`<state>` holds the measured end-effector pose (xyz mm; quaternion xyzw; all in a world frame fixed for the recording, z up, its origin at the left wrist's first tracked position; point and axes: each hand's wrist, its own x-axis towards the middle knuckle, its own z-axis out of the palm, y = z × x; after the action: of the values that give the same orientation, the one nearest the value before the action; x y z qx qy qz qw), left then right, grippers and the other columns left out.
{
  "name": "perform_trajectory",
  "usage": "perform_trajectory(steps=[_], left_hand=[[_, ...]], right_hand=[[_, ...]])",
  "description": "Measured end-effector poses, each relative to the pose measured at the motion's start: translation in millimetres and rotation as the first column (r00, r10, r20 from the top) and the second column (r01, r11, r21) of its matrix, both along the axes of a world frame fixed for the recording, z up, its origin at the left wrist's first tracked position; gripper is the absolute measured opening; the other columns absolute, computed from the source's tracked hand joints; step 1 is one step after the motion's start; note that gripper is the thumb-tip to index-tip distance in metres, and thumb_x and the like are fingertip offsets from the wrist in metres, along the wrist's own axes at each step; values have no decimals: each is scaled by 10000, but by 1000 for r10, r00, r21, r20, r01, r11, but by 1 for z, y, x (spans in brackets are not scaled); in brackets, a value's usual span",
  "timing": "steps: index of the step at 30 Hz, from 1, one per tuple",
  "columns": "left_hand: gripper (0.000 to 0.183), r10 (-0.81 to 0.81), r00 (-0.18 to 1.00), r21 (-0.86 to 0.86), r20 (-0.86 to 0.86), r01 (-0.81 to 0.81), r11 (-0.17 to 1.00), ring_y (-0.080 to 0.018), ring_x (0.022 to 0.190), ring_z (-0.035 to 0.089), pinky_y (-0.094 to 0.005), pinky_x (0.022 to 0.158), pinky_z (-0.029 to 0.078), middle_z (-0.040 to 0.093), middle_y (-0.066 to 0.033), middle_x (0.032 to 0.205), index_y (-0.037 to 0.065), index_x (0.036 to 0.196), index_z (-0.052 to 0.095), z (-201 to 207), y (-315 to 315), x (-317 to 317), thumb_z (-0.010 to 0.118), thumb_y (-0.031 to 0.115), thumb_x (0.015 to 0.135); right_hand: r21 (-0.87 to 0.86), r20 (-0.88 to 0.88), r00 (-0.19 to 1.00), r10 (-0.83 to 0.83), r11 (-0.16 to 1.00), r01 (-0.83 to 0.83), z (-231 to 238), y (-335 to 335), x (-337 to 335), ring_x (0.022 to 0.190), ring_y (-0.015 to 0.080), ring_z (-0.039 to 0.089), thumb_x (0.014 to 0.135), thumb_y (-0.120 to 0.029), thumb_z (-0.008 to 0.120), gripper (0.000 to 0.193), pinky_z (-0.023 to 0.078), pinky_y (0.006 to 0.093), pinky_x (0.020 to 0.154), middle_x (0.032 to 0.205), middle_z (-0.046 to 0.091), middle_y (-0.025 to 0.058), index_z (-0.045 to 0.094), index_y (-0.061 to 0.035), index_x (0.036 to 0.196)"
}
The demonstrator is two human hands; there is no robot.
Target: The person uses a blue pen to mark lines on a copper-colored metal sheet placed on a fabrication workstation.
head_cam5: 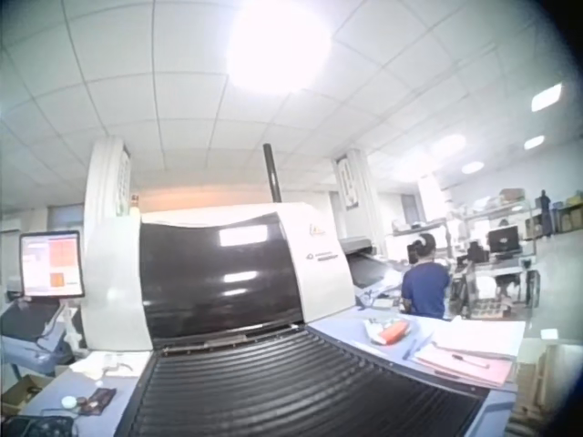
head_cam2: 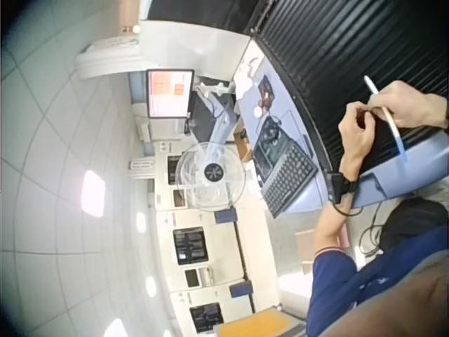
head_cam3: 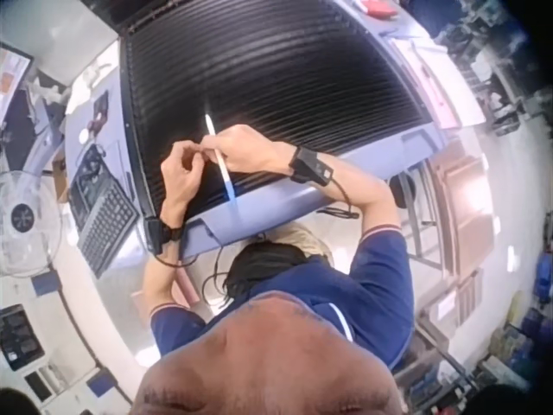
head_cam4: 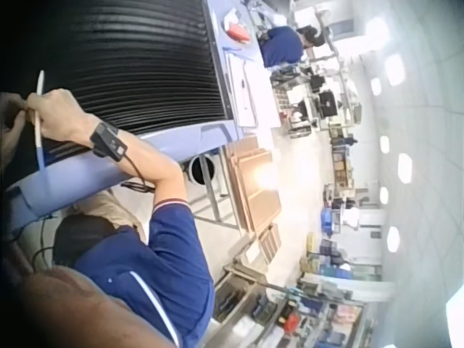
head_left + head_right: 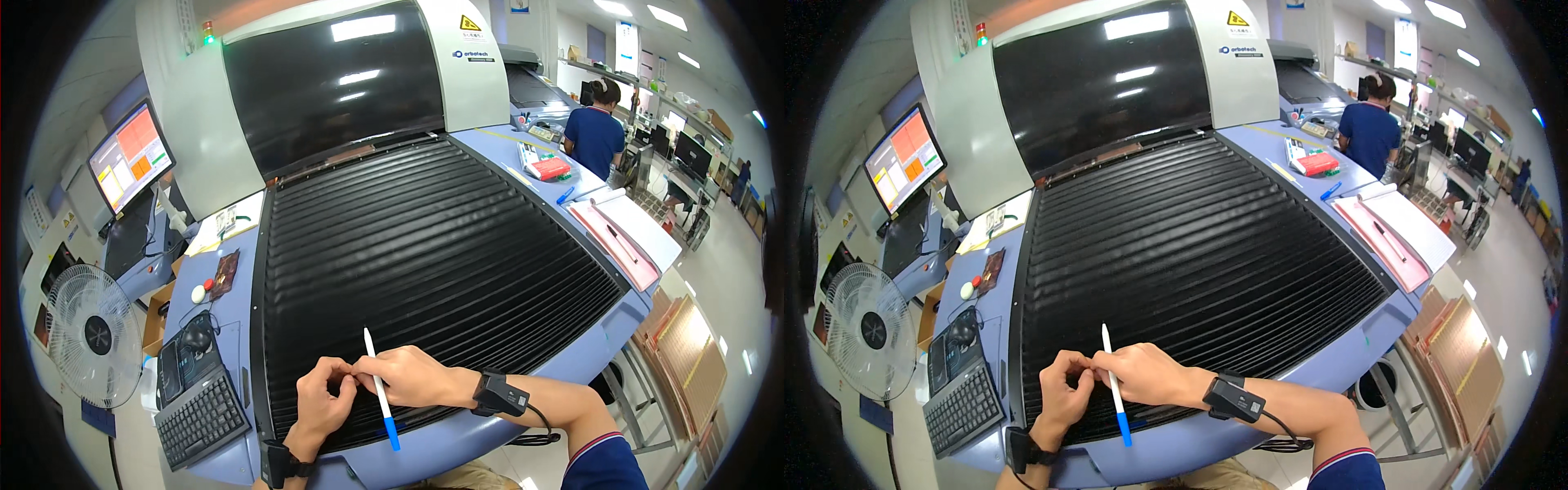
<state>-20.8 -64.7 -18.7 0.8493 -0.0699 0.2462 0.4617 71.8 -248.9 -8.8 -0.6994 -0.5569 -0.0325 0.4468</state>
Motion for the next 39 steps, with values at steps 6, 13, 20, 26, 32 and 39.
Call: perform_trajectory(steps=[6,13,20,26,32,39], left_hand=[[88,3,1000,2,28,-3,1000,-193,705,733,-294,630,561,716,-119,779,-5,978,637,-5,-2,-1,646,-38,897],[82,-20,1000,73,-16,21,997,-173,771,739,-289,712,590,722,-124,837,-51,994,614,1,-2,-2,612,-70,914],[104,-14,1000,71,8,13,997,-188,713,720,-298,653,573,713,-123,825,-24,993,617,-3,-1,1,638,-43,893],[127,-19,999,22,31,18,1000,-209,673,719,-305,622,568,706,-120,794,5,979,619,-5,-1,2,667,-22,865],[170,-36,999,46,25,35,998,-200,680,743,-287,566,565,706,-104,799,13,985,610,0,-1,1,695,1,838],[163,-24,1000,77,19,23,997,-209,681,741,-297,584,576,713,-107,813,15,994,610,1,-2,-1,700,23,859]], right_hand=[[-26,2,1000,-18,1000,18,-4,1,-1,690,365,708,923,-123,679,104,554,453,589,737,699,160,626,-48,973],[10,83,995,-45,999,45,-2,-1,0,576,293,681,855,-47,734,149,521,375,512,689,685,108,676,-47,992],[-91,24,1000,-13,996,15,4,-3,-1,673,359,697,913,-116,672,106,543,455,581,731,696,144,611,-46,962],[-80,21,999,-33,996,34,3,-2,-2,670,363,699,900,-112,681,128,548,453,583,735,696,153,635,-46,999],[-32,33,999,-30,999,31,0,0,-1,657,361,698,887,-105,692,137,553,443,573,723,690,156,642,-39,996],[-55,30,999,-34,998,36,0,-1,-1,664,362,701,884,-93,693,127,555,445,570,740,697,156,633,-36,981]])
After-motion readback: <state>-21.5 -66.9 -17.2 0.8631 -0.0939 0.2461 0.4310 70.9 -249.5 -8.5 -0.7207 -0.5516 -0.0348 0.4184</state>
